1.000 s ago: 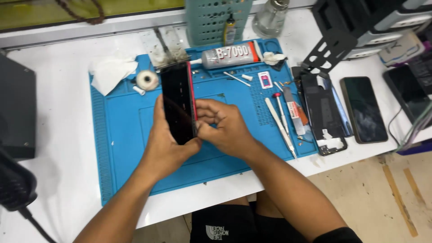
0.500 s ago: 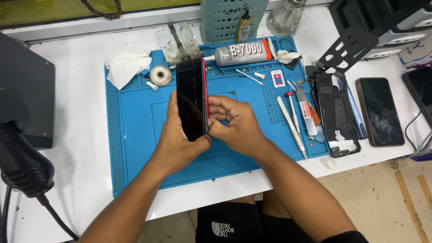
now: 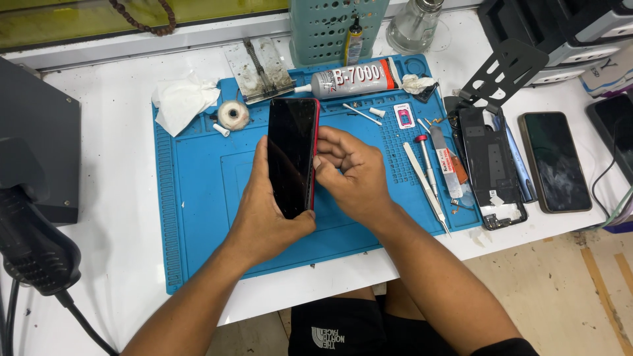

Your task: Disassembling a smartphone by prying off the back cover and removing internal screws using a precision screwdriver

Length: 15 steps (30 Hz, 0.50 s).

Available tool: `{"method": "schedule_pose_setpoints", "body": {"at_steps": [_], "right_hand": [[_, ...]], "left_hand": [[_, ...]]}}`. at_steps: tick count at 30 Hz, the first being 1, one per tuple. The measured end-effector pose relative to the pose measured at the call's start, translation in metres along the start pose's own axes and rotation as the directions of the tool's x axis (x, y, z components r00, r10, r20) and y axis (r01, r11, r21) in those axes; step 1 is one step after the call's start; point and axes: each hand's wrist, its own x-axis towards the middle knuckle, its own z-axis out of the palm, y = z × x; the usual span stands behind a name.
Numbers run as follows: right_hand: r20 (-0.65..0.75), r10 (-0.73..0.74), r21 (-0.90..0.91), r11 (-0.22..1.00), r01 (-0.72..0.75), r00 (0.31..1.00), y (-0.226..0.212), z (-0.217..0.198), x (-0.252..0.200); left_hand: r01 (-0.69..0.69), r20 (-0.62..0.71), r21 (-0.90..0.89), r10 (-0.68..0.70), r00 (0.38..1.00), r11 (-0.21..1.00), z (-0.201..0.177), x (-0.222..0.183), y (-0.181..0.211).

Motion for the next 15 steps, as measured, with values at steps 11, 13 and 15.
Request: {"method": "schedule_pose_setpoints", "body": {"at_steps": [11,13,15], "right_hand": [[-0.085,0.025,0.045,0.999,-0.022,0.996,-0.002,0.003,0.002],[-0.111,0.028,0.049,0.999,-0.023,0.993,0.005,0.004,0.000],[-0.145,0.045,0.130,0.991,-0.026,0.988,0.014,0.001,-0.003]], "left_hand": [[0.043,-0.017,0.076,-0.041,0.999,0.996,0.001,0.000,-0.002],[0.044,-0.006,0.079,-0.044,0.999,0.996,-0.001,0.000,-0.009],[0.031,-0.038,0.154,-0.026,0.999,0.988,0.000,0.002,-0.018]]}}
